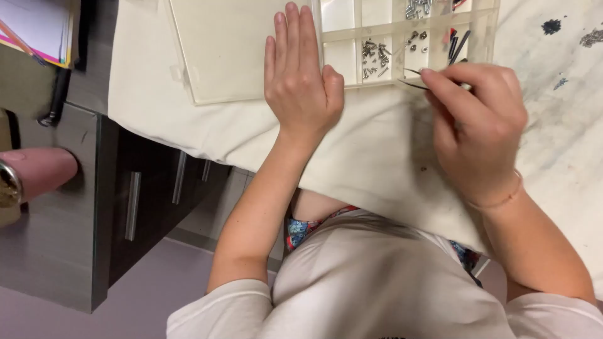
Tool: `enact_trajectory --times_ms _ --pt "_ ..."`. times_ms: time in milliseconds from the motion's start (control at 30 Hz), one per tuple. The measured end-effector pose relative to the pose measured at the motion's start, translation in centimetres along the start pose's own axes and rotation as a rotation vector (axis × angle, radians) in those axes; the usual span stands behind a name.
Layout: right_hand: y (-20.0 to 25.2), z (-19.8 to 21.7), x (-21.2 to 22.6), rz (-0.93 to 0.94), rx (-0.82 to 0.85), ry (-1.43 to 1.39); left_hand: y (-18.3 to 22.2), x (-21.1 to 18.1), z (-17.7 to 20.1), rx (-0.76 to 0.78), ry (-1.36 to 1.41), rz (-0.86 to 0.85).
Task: Sorting and storing small electronic components into a plastic organizer box using tweezers.
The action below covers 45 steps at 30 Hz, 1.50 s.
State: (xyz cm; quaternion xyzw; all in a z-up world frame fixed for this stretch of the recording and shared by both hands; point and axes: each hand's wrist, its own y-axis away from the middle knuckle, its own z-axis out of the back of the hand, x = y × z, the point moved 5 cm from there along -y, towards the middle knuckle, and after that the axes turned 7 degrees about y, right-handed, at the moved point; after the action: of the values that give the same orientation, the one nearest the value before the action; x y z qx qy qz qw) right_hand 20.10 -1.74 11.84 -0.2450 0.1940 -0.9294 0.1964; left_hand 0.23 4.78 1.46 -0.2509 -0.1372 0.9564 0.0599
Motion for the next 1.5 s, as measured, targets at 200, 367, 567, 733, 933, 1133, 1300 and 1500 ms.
enact_trajectory --times_ms 200,367,567,733,933,1133,1300,1500 --pt "9.6 2.1 -2.0 -0.412 0.178 -0.127 -0.1 -0.1 0.1 0.008 0.013 -0.027" --pt "14.8 1.7 -1.7 -0.394 0.211 -0.107 0.3 0.4 -0.2 0.01 0.055 -0.027" --pt "15.8 0.8 -2.1 -0.209 0.117 -0.021 0.2 0.4 -0.3 -0.023 0.063 -0.039" --pt "15.8 0.9 -1.9 -0.233 0.1 0.022 0.2 0.4 -0.2 -0.027 0.064 -0.046" --pt "16.2 1.5 -2.1 -0.355 0.077 -0.043 0.2 0.6 -0.4 -0.027 0.044 -0.04" --pt "12.8 1.7 -2.2 -0.536 0.017 -0.25 0.2 0.5 -0.3 -0.043 0.048 -0.04" --pt "3.1 -0.1 -2.1 -0.375 -0.103 -0.363 -0.3 0.1 0.0 -0.046 0.089 -0.059" --pt "-1.7 -2.8 0.9 0.087 -0.172 0.301 -0.3 -0.4 0.9 -0.082 0.138 -0.08"
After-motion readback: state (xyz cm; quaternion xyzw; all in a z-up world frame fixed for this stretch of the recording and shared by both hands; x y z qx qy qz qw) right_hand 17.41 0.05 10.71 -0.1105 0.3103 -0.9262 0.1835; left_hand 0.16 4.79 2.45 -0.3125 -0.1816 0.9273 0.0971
